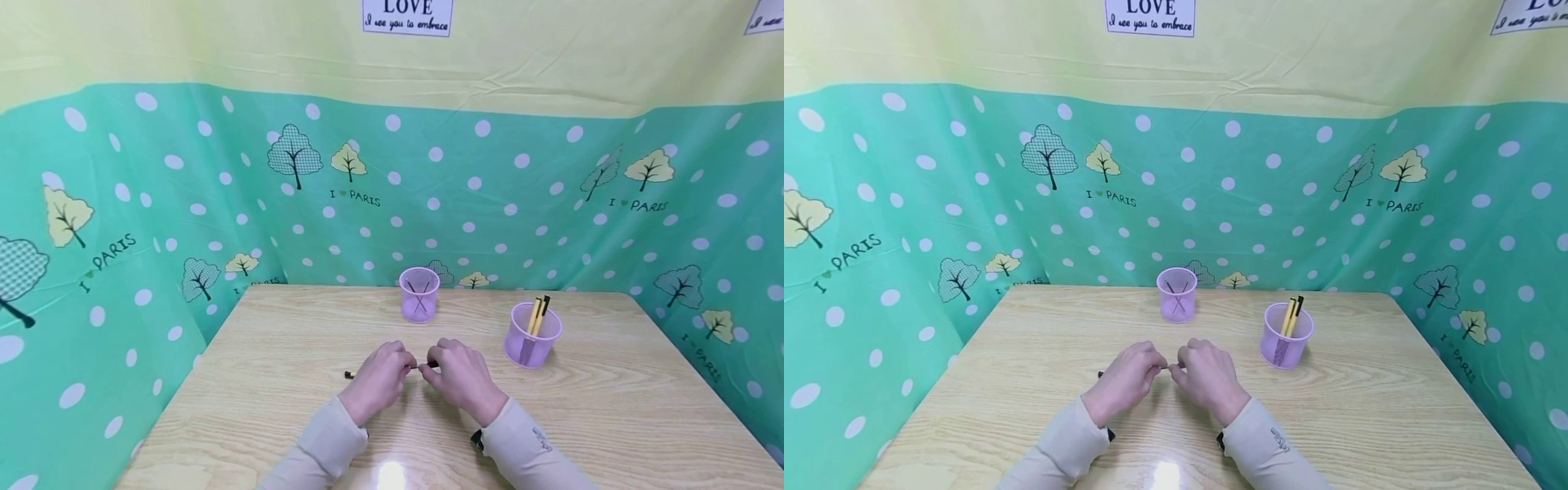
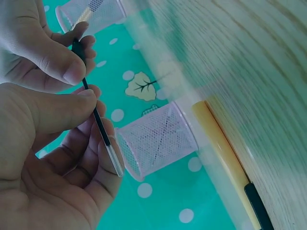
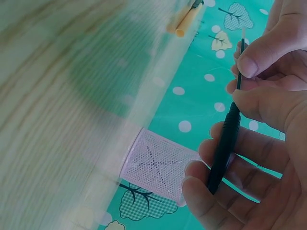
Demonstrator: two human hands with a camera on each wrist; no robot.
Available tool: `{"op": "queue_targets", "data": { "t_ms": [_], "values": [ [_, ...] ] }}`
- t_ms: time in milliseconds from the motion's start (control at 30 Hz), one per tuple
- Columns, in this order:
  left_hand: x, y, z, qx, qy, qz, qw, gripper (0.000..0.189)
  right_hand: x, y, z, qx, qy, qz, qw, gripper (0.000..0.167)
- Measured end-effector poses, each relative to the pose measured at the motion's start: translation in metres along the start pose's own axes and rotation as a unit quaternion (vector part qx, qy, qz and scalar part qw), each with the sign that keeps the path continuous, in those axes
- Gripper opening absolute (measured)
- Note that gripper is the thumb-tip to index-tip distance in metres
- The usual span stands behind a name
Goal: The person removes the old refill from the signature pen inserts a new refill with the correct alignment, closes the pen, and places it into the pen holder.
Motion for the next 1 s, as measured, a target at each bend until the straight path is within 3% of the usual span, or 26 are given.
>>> {"op": "queue_targets", "data": {
  "t_ms": [1000],
  "values": [
    [-0.0032, 0.0007, -0.0006, -0.003, -0.014, -0.008, 0.9999, 0.014, 0.0013, -0.0002, 0.0009, 0.003, -0.001, 0.003, 1.0, 0.014]
  ]
}}
Point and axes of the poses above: each hand's wrist, its own y-axis away from the middle knuckle, its own z-axis out of the palm, x = y × z, the point moved 8 cm from there along -y, towards the middle knuckle, and after that the axes turned 10 degrees about -y, right-handed, at the moved point
